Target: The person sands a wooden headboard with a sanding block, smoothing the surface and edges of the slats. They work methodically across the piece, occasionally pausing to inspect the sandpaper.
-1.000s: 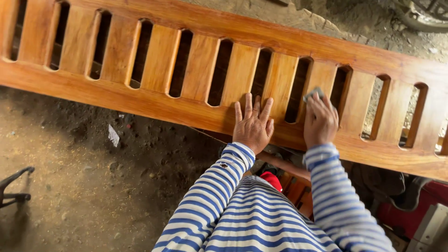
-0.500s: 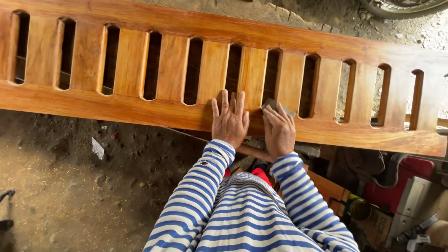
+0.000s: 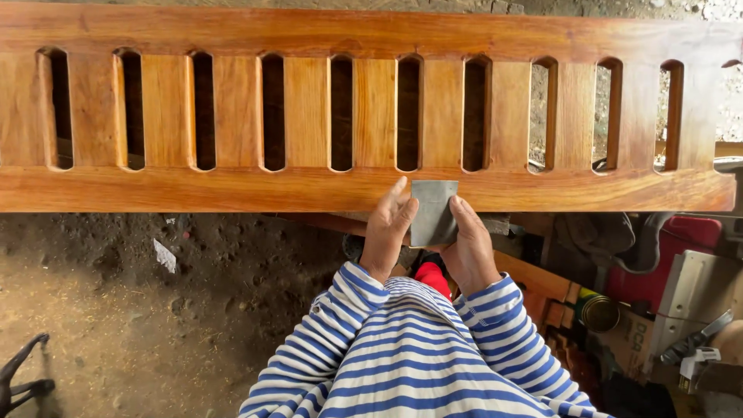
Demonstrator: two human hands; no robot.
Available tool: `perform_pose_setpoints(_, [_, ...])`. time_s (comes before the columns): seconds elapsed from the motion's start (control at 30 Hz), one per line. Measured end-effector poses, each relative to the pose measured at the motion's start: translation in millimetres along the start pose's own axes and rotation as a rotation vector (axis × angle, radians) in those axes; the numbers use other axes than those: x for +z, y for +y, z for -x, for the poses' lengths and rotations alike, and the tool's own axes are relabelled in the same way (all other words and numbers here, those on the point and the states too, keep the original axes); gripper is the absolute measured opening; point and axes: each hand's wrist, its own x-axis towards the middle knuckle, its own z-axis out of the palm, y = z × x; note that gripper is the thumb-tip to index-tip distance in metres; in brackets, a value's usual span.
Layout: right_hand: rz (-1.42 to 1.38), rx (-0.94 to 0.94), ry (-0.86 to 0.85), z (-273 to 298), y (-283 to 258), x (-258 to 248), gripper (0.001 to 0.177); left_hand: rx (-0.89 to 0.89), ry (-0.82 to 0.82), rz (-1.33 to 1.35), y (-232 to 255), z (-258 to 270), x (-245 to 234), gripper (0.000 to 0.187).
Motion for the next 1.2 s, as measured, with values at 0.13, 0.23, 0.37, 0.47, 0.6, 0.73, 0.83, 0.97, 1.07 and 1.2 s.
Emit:
perform_pose_setpoints(0.13, [-0.097,-0.004,-0.060,-11,16,-19,0.014,-0.150,0.029,0.101,6,0,18,0.016])
perform_pose_setpoints(0.23, [0.011,-0.066,-0.124,5,-13,-2,0.015,-0.061,0.100,-0.164,-6,-10,1,0.038])
perform_pose_setpoints(0.37, [0.570,-0.631,-0.172,-25,-66,-3,0.020,0.360,0.235,-0.719,79,-20,-3,0.028])
perform_pose_setpoints(0.47, [0.960,-1.057,-0.057,-88,-86,-27,0.018,0.632,0.212,-1.113,61,-50,-32,0.032])
perform_pose_setpoints(0.6, [1.437,-1.140,0.154,-129,-86,-30,0.028,0.754,0.054,-1.570,-14,-71,-61,0.049])
perform_pose_setpoints(0.73, [1.634,-1.106,0.187,-98,-81,-22,0.057,0.769,0.128,-1.611,-33,-62,-50,0.051])
perform_pose_setpoints(0.83, [1.614,-1.131,0.207,-98,-83,-18,0.057,0.839,0.147,-1.643,-35,-93,-49,0.047])
perform_pose_setpoints(0.97, [1.629,-1.073,0.209,-97,-85,-16,0.056,0.913,0.207,-1.633,-29,-166,-45,0.042])
perform_pose_setpoints(1.07, [1.579,-1.022,0.155,-93,-89,-14,0.054,0.780,0.197,-1.604,-1,-199,-27,0.042])
perform_pose_setpoints(1.2, [1.524,-0.992,0.093,-92,-93,-12,0.053,0.619,0.164,-1.532,10,-186,-13,0.043])
